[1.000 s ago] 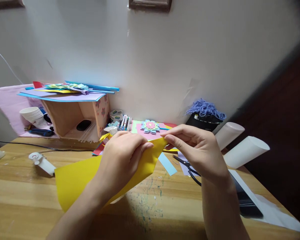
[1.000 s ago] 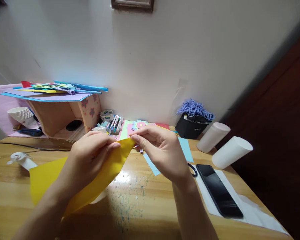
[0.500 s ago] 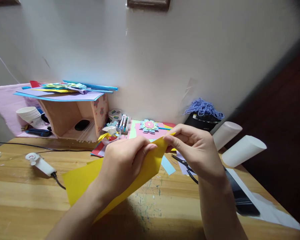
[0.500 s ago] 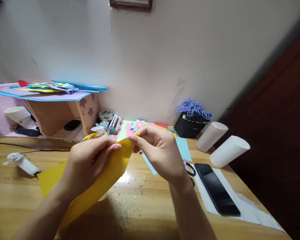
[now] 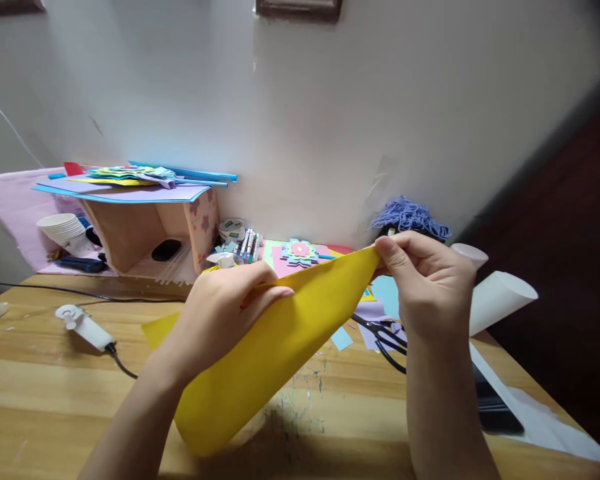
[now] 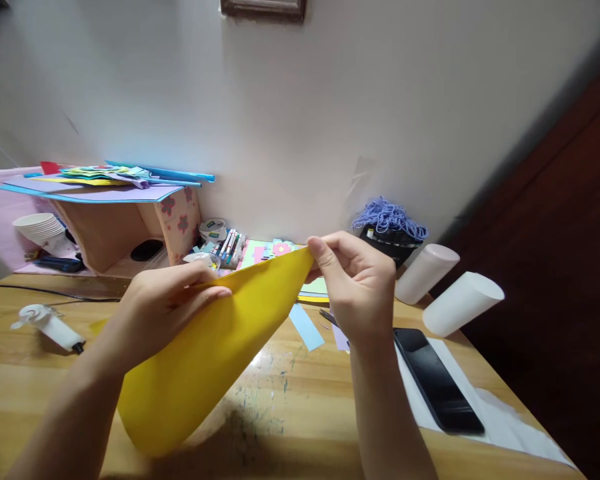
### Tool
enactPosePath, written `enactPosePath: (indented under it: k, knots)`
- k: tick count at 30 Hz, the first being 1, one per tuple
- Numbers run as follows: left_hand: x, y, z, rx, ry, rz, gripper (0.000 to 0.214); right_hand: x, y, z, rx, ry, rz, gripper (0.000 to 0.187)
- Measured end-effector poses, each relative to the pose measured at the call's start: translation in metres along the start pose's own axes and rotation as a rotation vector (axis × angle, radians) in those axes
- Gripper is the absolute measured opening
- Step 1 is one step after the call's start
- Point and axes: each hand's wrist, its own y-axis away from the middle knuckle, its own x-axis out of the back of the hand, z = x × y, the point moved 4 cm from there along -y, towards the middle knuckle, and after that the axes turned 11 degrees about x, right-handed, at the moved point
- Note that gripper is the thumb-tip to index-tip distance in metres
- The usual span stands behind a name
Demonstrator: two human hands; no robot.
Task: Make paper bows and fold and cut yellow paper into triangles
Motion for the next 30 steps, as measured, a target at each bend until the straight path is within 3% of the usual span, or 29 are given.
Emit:
enactPosePath:
  k: [4, 9, 11, 21, 26, 30]
  knots:
    - [0.001, -0.001, -0.005, -0.012, -0.006, 0.046, 0.027, -0.001, 0.000, 0.007, -0.066, -0.072, -0.079, 0.020]
    - [-0.001, -0.001, -0.007, 0.009, 0.014, 0.071, 0.025, -0.020, 0.009, 0.015, -0.327, -0.209, -0.546, 0.031]
    - [-0.001, -0.001, -0.007, 0.019, 0.025, 0.077, 0.025, -0.025, 0.013, 0.017, -0.401, -0.218, -0.668, 0.029]
    - [-0.003, -0.003, -0.006, 0.105, 0.099, 0.089, 0.026, -0.031, 0.017, 0.019, -0.454, -0.240, -0.557, 0.030]
    - [-0.008, -0.006, -0.012, 0.182, 0.172, 0.143, 0.025, -0.041, 0.020, 0.024, -0.536, -0.339, -0.667, 0.034]
    - [-0.013, -0.009, -0.018, 0.258, 0.239, 0.153, 0.024, -0.045, 0.019, 0.036, -0.539, -0.299, -0.585, 0.034]
